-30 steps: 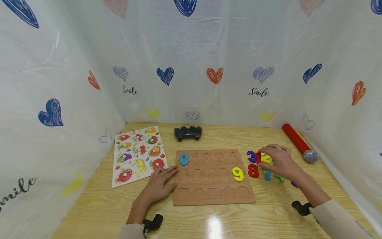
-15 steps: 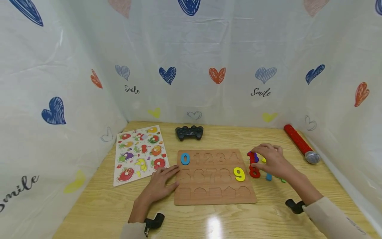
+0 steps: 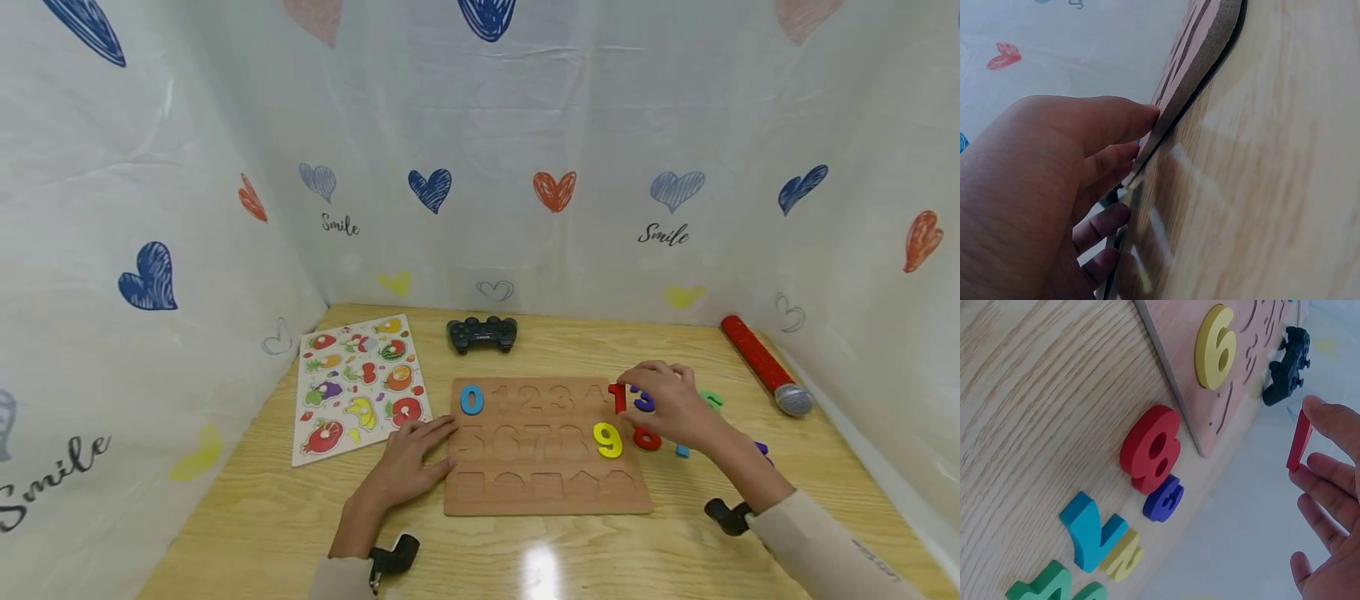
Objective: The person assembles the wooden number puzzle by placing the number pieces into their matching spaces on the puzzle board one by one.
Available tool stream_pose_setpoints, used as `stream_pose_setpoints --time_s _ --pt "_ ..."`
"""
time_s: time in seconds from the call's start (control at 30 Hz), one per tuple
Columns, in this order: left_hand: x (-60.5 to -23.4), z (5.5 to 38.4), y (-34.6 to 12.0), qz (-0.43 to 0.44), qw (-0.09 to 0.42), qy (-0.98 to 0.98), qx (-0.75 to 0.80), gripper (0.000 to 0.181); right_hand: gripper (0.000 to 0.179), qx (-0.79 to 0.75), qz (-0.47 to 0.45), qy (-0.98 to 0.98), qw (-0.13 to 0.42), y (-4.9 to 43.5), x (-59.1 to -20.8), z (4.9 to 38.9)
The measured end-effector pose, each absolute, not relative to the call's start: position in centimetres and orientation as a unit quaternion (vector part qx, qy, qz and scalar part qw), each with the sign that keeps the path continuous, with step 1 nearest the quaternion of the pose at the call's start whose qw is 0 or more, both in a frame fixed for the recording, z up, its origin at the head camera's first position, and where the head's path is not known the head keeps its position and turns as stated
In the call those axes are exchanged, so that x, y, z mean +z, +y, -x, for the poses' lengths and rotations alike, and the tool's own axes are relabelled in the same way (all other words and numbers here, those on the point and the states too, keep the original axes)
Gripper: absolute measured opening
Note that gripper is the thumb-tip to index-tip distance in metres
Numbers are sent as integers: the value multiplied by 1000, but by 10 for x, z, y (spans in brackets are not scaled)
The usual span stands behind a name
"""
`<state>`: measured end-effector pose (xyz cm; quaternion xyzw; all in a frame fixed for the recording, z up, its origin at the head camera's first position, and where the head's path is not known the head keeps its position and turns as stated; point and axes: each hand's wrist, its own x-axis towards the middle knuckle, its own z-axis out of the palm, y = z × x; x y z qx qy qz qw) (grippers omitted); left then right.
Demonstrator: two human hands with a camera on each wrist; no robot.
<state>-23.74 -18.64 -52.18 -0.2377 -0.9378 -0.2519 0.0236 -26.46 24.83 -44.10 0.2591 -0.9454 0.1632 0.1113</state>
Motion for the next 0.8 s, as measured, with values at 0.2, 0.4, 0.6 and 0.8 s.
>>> stream_pose_setpoints --time_s 0.2,0.4,0.6,0.8 --pt "-522 238 -185 235 20 -938 -254 54 42 168 -267 -942 112 244 -442 267" --pt "-522 238 -186 229 17 -940 -252 54 44 171 -270 -941 112 237 -444 271" --pt "-521 238 -186 229 14 -940 -251 54 47 160 -271 -943 105 228 -445 274" --pt "-521 238 -186 233 14 -940 -250 54 47 155 -277 -943 99 220 -445 276"
